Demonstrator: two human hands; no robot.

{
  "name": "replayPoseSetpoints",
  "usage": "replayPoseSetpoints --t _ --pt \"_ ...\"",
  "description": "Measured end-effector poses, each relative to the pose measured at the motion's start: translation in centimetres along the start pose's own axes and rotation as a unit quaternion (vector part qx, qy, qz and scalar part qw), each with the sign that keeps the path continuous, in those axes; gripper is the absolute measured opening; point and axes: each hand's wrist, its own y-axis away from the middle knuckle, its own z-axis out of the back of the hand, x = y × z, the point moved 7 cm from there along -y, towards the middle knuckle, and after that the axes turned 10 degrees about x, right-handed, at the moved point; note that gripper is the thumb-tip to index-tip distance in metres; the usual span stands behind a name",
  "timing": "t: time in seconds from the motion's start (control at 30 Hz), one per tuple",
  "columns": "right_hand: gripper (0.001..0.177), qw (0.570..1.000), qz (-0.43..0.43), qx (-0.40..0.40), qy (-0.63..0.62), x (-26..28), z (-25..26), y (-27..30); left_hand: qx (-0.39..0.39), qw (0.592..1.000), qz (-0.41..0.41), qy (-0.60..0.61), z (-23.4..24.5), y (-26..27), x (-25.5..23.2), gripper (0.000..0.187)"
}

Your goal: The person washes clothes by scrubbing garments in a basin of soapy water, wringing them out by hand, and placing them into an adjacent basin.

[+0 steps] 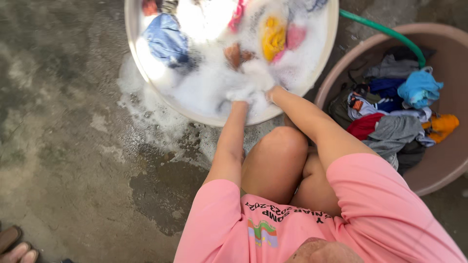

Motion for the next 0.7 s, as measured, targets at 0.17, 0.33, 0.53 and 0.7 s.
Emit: replayPoseSetpoints --t 0.17,0.33,0.53,0.7 --pt "0.13 0.99 0.081 -0.112 -0.029 0.5 5.0 6.4 -0.081 0.979 -0.089 0.166 6.6 7.6 -3.1 0.04" --pt "0.129 0.911 0.151 -0.383 -0.009 2.5 5.2 6.9 -0.189 0.894 -0.289 0.286 16.7 22.9 -10.3 0.079" --pt "0.121 0.958 0.116 -0.241 -0.101 1.3 6.3 -0.3 -0.1 0.568 -0.552 0.603 13.3 28.7 -4.3 0.08" --pt "0.115 0.959 0.094 -0.236 -0.126 0.0 8.2 -1.0 -0.159 0.444 -0.46 0.753 9.8 18.3 3.2 0.06"
